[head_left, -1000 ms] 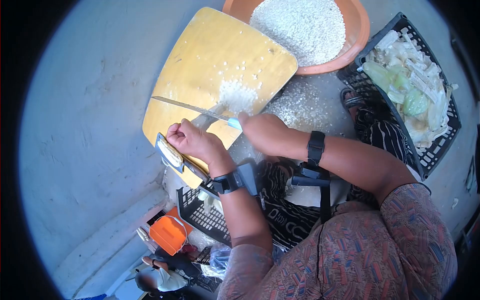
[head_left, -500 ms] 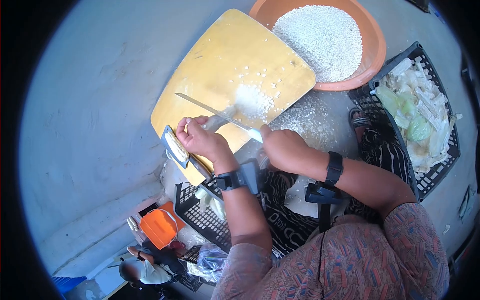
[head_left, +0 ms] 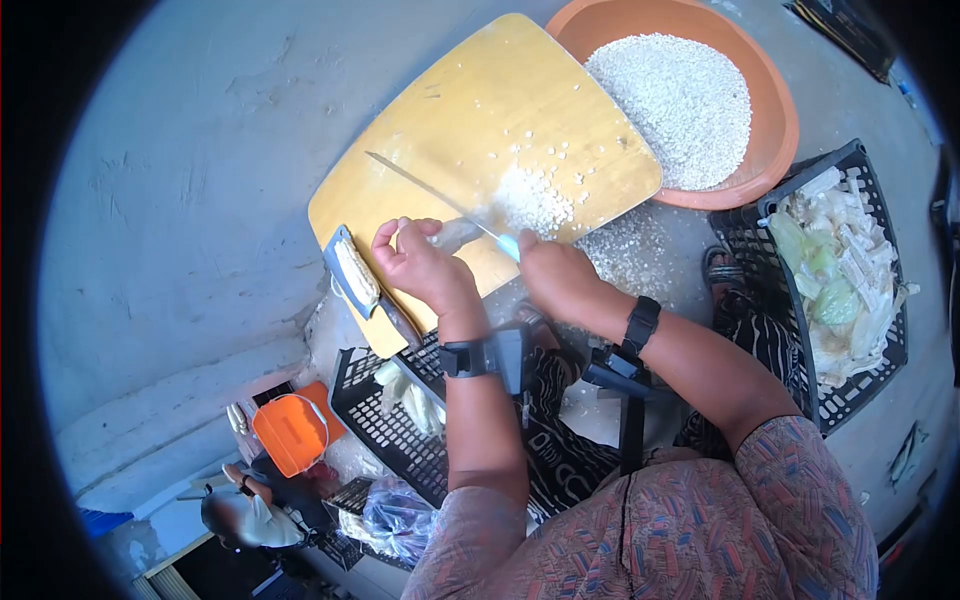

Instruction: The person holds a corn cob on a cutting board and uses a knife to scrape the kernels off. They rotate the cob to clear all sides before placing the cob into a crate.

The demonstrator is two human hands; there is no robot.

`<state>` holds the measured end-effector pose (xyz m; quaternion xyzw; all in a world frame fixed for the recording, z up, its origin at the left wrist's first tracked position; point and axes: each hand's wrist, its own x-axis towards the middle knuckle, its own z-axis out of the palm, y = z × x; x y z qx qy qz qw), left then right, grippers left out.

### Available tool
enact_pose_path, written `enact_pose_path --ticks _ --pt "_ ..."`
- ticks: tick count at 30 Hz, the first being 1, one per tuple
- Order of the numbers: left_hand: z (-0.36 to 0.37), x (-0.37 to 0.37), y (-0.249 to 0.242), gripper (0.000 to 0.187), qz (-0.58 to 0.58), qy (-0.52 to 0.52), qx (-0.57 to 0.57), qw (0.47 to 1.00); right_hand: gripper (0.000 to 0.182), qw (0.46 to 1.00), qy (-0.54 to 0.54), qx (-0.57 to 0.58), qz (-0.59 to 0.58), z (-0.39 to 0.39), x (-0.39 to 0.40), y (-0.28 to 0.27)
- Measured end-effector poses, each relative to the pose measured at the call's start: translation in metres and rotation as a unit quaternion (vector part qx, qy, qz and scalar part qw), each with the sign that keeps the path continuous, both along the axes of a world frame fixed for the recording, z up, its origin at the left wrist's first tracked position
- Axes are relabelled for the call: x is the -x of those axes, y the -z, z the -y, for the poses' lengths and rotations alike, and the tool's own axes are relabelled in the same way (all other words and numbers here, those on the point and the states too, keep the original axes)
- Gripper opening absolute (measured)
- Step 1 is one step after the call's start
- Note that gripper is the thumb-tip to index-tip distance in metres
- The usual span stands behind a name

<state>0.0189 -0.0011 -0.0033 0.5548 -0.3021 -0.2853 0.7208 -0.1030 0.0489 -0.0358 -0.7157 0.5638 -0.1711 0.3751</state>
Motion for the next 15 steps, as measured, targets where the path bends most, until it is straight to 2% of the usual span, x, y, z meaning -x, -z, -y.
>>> enact_pose_path --ticks 7,10,13,15 --pt "0.003 0.005 0.001 0.015 0.043 -0.025 0.006 0.999 0.021 0.999 0.01 -0.039 0.01 -0.01 0.002 -0.01" --pt "0.001 0.003 0.001 0.014 0.024 -0.027 0.015 0.999 0.022 0.997 0.003 -0.079 0.013 -0.025 0.011 -0.012" --pt "0.001 0.005 0.002 0.012 0.037 -0.022 -0.004 0.999 0.022 0.998 0.019 -0.055 -0.001 -0.028 0.013 -0.007" --pt "0.002 0.0 0.002 0.01 0.0 -0.025 -0.007 1.0 0.021 0.998 0.014 -0.061 0.008 -0.025 0.011 -0.006"
